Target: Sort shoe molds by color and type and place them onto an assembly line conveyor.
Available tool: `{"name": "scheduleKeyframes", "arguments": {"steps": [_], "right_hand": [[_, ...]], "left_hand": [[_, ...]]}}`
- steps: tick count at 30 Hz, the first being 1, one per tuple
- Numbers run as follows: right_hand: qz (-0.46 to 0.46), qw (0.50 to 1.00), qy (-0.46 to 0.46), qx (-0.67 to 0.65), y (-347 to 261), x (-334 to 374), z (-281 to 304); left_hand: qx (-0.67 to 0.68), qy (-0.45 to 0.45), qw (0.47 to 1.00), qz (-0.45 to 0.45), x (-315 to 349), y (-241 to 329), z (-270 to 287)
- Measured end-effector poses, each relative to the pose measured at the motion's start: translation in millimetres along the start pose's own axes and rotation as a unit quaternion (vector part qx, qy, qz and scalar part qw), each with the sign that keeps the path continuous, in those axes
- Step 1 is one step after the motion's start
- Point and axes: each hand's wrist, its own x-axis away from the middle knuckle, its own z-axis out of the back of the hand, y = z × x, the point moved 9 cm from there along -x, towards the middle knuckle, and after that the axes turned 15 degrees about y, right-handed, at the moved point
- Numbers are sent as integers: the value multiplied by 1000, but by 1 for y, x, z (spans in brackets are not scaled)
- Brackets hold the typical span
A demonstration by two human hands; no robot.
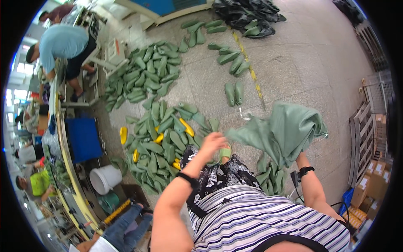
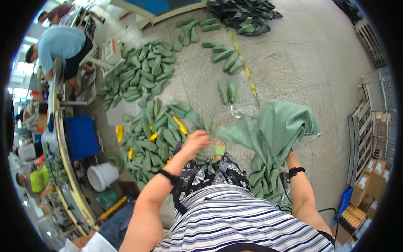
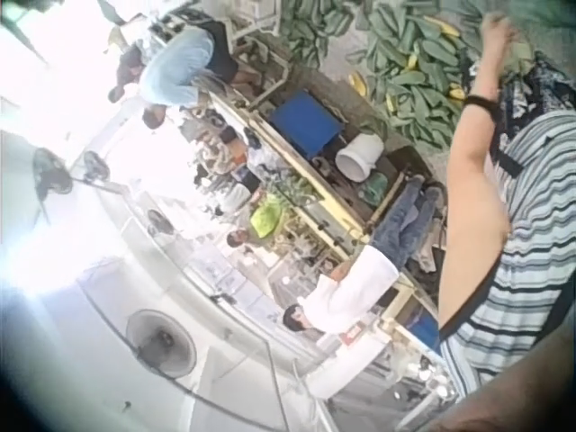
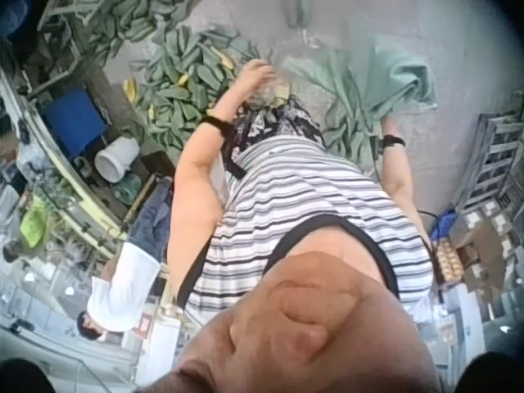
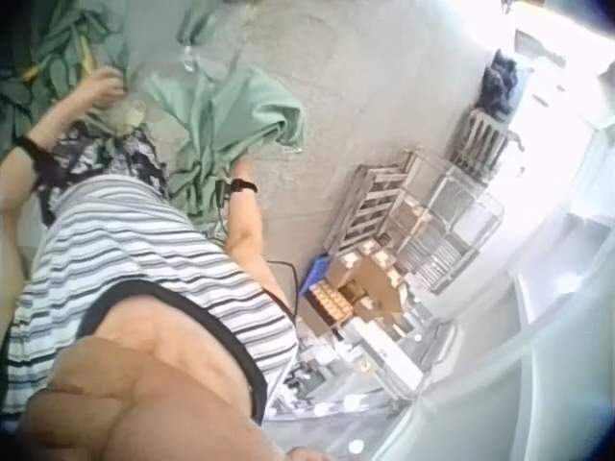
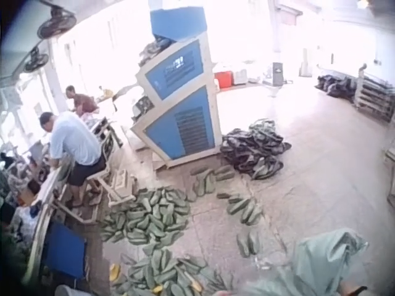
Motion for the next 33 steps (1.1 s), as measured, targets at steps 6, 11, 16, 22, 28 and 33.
{"name": "scheduleKeyframes", "arguments": {"steps": [6,11,16,22,28,33], "right_hand": [[-85,965,216,-126,35,-56,198],[-32,930,363,54,4,-40,262],[20,893,362,267,-42,-46,229],[-82,892,351,272,-100,-100,127],[27,871,238,428,-171,-196,38],[12,844,195,500,-215,-296,-53]], "left_hand": [[-132,369,920,-4,2,4,267],[-234,389,882,125,7,-16,317],[-184,216,955,90,-94,-4,228],[-139,177,964,139,-168,29,140],[-103,187,968,133,-218,92,104],[31,296,949,104,-221,117,91]]}}
